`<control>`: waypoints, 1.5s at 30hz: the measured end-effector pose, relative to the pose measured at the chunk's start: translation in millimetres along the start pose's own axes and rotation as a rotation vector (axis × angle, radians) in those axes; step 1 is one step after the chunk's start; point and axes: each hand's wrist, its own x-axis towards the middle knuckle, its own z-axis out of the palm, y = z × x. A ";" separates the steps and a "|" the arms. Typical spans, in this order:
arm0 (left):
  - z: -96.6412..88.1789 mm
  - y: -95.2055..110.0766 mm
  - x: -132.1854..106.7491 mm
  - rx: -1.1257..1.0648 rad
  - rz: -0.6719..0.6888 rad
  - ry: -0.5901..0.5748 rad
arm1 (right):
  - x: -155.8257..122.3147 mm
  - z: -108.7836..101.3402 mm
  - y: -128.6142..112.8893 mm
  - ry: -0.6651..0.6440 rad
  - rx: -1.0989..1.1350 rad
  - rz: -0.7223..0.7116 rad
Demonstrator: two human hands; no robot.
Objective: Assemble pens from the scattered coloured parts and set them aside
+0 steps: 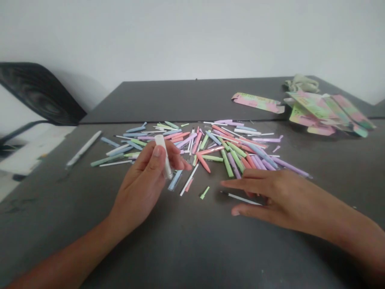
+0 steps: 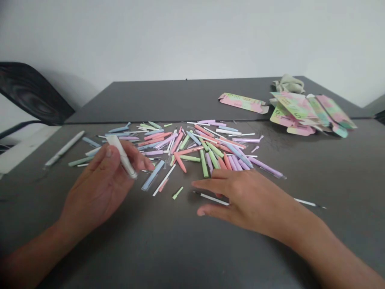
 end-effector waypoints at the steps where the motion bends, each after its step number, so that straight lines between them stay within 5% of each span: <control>1: -1.1 0.9 2.1 0.007 0.020 0.021 | 2.7 4.5 -3.3 0.015 -0.005 -0.015; 14: -10.5 0.2 7.4 0.078 0.072 0.105 | 30.7 48.1 -40.4 0.156 -0.153 -0.093; 27: -8.4 -1.9 6.6 0.120 0.041 0.146 | 21.4 40.2 -30.7 0.110 -0.040 -0.028; 34: -6.1 -3.6 1.4 0.075 -0.020 0.101 | 28.7 35.1 -29.6 0.196 0.008 -0.049; 42: 3.6 -7.3 -14.0 0.125 -0.130 -0.118 | 31.1 20.0 -40.3 0.320 0.704 0.185; 45: 4.1 -10.3 -18.0 0.154 -0.168 -0.178 | 34.3 18.5 -38.8 0.341 0.811 0.242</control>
